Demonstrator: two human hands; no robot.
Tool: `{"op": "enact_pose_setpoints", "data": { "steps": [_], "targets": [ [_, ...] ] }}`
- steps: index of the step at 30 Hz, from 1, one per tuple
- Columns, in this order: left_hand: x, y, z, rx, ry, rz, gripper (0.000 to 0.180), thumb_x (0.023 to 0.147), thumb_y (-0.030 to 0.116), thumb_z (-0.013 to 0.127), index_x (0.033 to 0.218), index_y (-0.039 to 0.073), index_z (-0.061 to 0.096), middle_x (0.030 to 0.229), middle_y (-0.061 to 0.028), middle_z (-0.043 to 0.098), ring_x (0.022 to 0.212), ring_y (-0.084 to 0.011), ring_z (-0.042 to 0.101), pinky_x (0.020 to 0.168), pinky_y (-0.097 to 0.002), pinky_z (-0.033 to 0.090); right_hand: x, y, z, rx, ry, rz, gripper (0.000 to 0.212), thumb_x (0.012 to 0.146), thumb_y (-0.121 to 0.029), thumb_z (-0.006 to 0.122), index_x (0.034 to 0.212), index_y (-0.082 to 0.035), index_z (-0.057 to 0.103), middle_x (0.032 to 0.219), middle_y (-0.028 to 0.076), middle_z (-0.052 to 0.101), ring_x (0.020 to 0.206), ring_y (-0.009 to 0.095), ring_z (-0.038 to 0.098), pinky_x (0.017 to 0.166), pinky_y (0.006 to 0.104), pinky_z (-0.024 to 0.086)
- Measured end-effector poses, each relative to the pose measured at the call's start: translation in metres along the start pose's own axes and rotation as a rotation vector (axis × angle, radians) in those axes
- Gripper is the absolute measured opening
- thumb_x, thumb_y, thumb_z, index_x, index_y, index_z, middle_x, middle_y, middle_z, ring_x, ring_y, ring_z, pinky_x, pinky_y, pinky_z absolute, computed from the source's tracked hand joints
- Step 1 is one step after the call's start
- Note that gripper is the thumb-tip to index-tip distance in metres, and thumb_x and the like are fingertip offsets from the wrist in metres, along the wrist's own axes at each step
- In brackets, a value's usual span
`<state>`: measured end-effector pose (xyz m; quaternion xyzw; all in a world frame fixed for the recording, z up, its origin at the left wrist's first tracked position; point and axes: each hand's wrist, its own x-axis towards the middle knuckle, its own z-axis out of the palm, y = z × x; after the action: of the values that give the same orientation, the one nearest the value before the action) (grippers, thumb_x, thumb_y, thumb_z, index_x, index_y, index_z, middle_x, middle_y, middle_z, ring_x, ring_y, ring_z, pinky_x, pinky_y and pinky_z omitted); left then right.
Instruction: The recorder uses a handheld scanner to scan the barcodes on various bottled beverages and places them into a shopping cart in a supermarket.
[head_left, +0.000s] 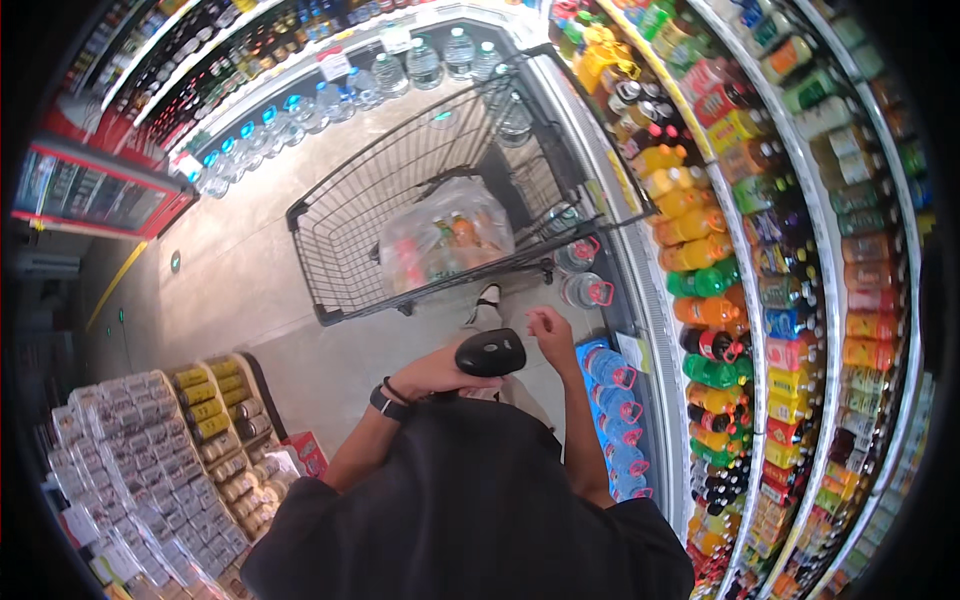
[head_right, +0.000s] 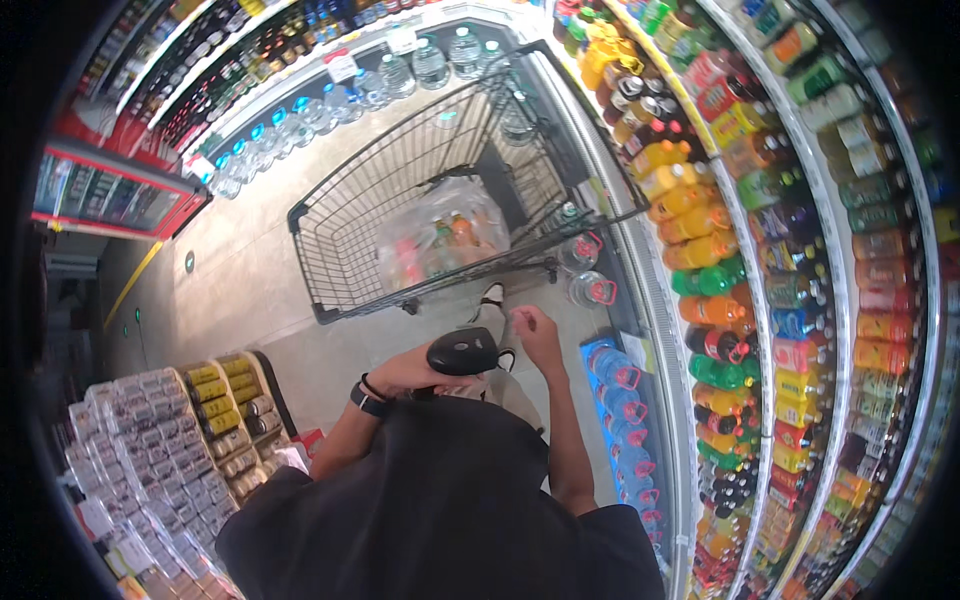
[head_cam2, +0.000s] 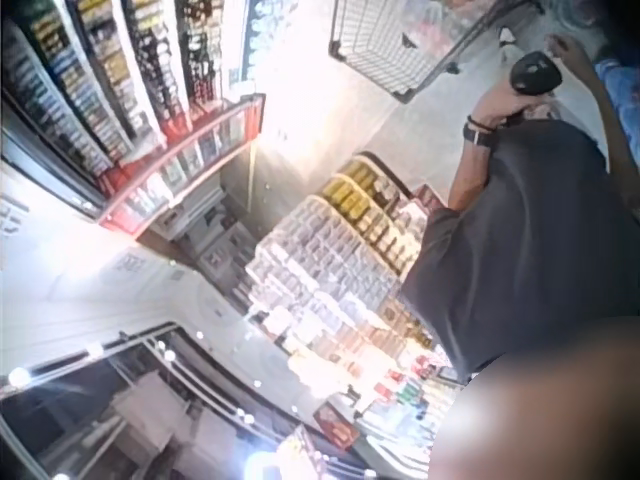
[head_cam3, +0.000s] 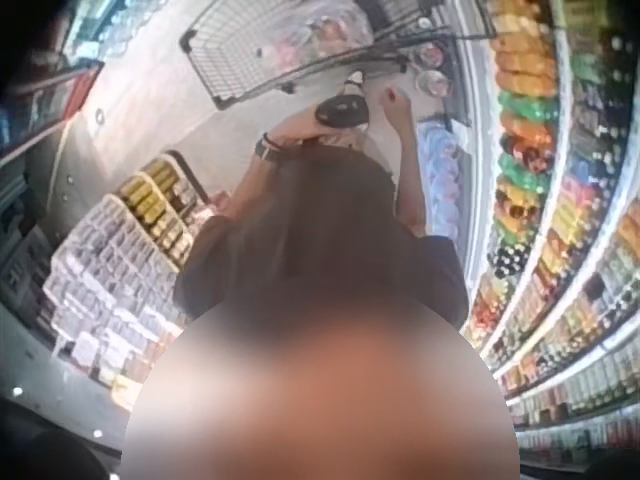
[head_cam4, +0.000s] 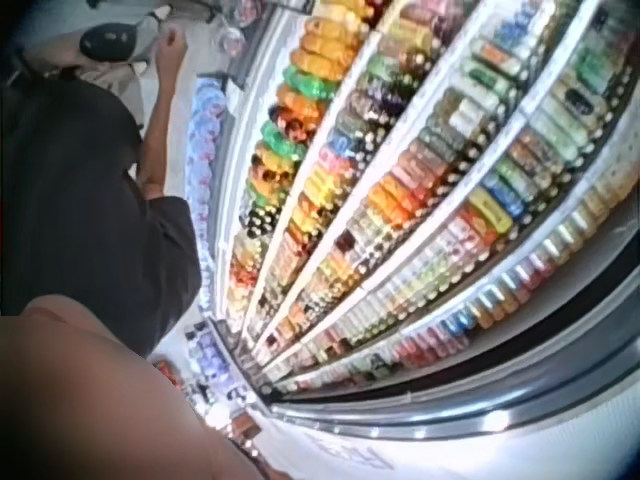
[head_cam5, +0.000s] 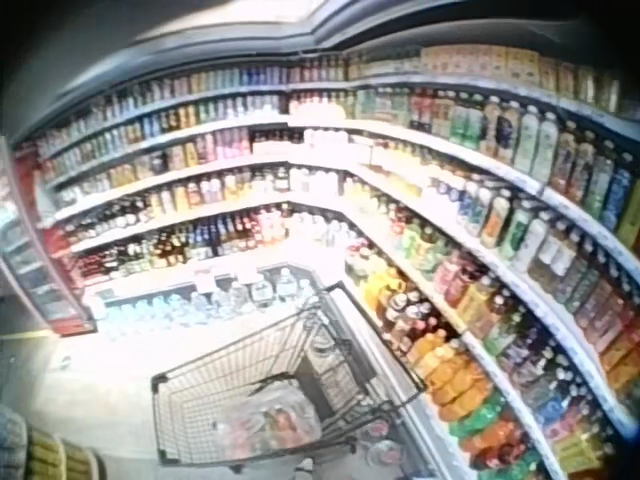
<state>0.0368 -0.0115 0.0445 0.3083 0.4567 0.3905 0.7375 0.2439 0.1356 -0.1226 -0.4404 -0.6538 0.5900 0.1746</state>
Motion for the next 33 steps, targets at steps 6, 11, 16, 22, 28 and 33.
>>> {"op": "enact_pose_setpoints", "data": {
  "steps": [6, 11, 16, 22, 28, 33],
  "targets": [
    [-0.054, -0.014, -0.055, -0.122, 0.192, 0.041, 0.024, 0.089, 0.014, 0.072, 0.111, 0.005, 0.066, 0.076, 0.0050, 0.060, 0.059, -0.0031, 0.048, 0.053, -0.0206, 0.041, 0.053, -0.088, 0.100, 0.073, -0.421, -0.057, 0.020, 0.098, -0.009, 0.051, 0.109, 0.000, 0.064, 0.094, 0.008, 0.069, 0.088, 0.014, 0.066, 0.077, 0.0275, 0.052],
    [-0.090, -0.012, -0.112, 0.025, 0.361, 0.030, 0.042, 0.083, 0.028, 0.080, 0.117, 0.009, 0.063, 0.080, 0.0042, 0.064, 0.059, -0.0033, 0.052, 0.053, -0.0216, 0.043, 0.186, -0.016, 0.189, -0.186, -0.426, -0.179, 0.021, 0.097, -0.014, 0.055, 0.112, -0.002, 0.063, 0.094, 0.009, 0.067, 0.093, 0.012, 0.065, 0.078, 0.0277, 0.052],
    [-0.120, -0.015, -0.161, -0.235, 0.427, 0.012, 0.057, 0.083, 0.021, 0.080, 0.133, 0.010, 0.054, 0.090, 0.0030, 0.069, 0.057, -0.0027, 0.052, 0.049, -0.0205, 0.042, 0.274, 0.090, 0.248, -0.663, -0.165, -0.007, 0.017, 0.093, -0.014, 0.055, 0.100, -0.003, 0.065, 0.089, 0.012, 0.066, 0.086, 0.014, 0.064, 0.073, 0.0334, 0.051],
    [-0.137, -0.007, -0.202, -0.326, 0.522, -0.029, 0.041, 0.085, 0.031, 0.078, 0.116, 0.009, 0.063, 0.075, 0.0048, 0.059, 0.057, -0.0041, 0.048, 0.052, -0.0226, 0.040, 0.311, 0.163, 0.241, -0.302, -0.253, 0.058, 0.020, 0.090, -0.009, 0.048, 0.082, -0.004, 0.066, 0.082, 0.010, 0.065, 0.075, 0.017, 0.062, 0.070, 0.0357, 0.050],
    [-0.120, -0.004, -0.219, -0.302, 0.391, -0.163, 0.034, 0.085, 0.030, 0.077, 0.109, 0.009, 0.064, 0.074, 0.0050, 0.061, 0.056, -0.0042, 0.049, 0.052, -0.0226, 0.041, 0.236, -0.071, 0.306, 0.005, -0.817, 0.529, 0.027, 0.089, -0.003, 0.051, 0.109, 0.001, 0.067, 0.091, 0.005, 0.066, 0.086, 0.017, 0.065, 0.082, 0.0335, 0.053],
    [-0.091, -0.001, -0.225, -0.310, 0.331, -0.128, 0.034, 0.085, 0.030, 0.078, 0.107, 0.009, 0.064, 0.074, 0.0041, 0.062, 0.056, -0.0050, 0.051, 0.052, -0.0230, 0.041, 0.222, -0.116, 0.297, 0.351, -1.183, 0.385, 0.030, 0.092, -0.004, 0.049, 0.116, 0.002, 0.065, 0.104, 0.011, 0.068, 0.097, 0.021, 0.069, 0.085, 0.0353, 0.056]
  ]
}}
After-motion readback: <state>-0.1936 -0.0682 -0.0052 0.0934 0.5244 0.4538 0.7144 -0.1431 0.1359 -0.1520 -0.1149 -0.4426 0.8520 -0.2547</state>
